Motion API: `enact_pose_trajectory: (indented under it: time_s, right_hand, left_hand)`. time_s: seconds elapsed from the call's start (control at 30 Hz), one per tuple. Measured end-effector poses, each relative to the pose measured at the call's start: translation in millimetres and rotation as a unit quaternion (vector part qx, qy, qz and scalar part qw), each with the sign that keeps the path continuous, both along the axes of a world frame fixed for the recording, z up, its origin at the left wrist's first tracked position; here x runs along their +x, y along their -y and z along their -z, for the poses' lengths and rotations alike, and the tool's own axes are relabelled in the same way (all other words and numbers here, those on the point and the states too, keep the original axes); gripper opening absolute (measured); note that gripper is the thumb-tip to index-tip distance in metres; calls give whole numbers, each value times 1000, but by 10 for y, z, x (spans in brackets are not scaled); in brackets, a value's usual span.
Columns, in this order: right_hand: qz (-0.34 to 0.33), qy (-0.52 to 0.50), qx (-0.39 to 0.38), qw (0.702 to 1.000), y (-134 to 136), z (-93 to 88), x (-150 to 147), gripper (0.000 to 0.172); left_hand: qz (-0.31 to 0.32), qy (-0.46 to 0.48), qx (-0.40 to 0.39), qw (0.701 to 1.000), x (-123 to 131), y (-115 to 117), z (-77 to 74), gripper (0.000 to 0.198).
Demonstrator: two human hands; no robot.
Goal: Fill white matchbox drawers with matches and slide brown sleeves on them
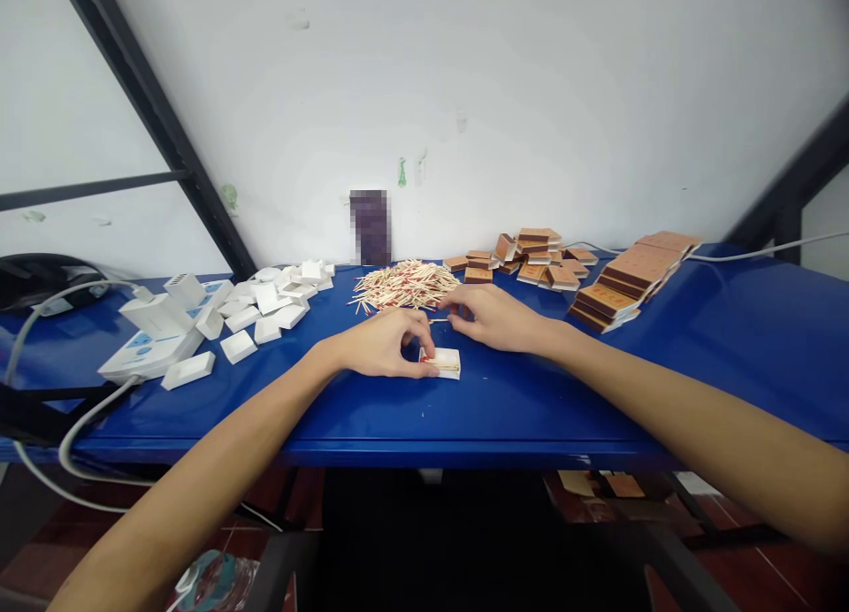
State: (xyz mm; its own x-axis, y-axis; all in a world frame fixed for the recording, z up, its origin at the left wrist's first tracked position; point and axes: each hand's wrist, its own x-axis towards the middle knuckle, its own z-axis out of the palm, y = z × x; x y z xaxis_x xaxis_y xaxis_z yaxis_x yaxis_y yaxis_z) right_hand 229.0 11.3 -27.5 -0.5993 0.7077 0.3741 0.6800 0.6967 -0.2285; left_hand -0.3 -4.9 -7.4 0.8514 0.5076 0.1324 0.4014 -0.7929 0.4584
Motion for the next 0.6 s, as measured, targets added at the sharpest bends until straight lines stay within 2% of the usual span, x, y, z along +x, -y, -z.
enact_pose_trajectory:
  time_s: [0.2, 0.47, 0.6]
  right_hand:
    - [0, 29, 0, 1000, -86, 93, -45, 15]
    - [-3, 41, 1, 999, -87, 113, -40, 13]
    - [0, 35, 5, 999, -52, 91, -44, 13]
  left_hand:
    - [1, -7, 27, 1000, 13, 3, 7, 20]
    - [-1, -10, 45, 999, 6, 2, 9, 25]
    - [4, -3, 39, 999, -2, -7, 7, 20]
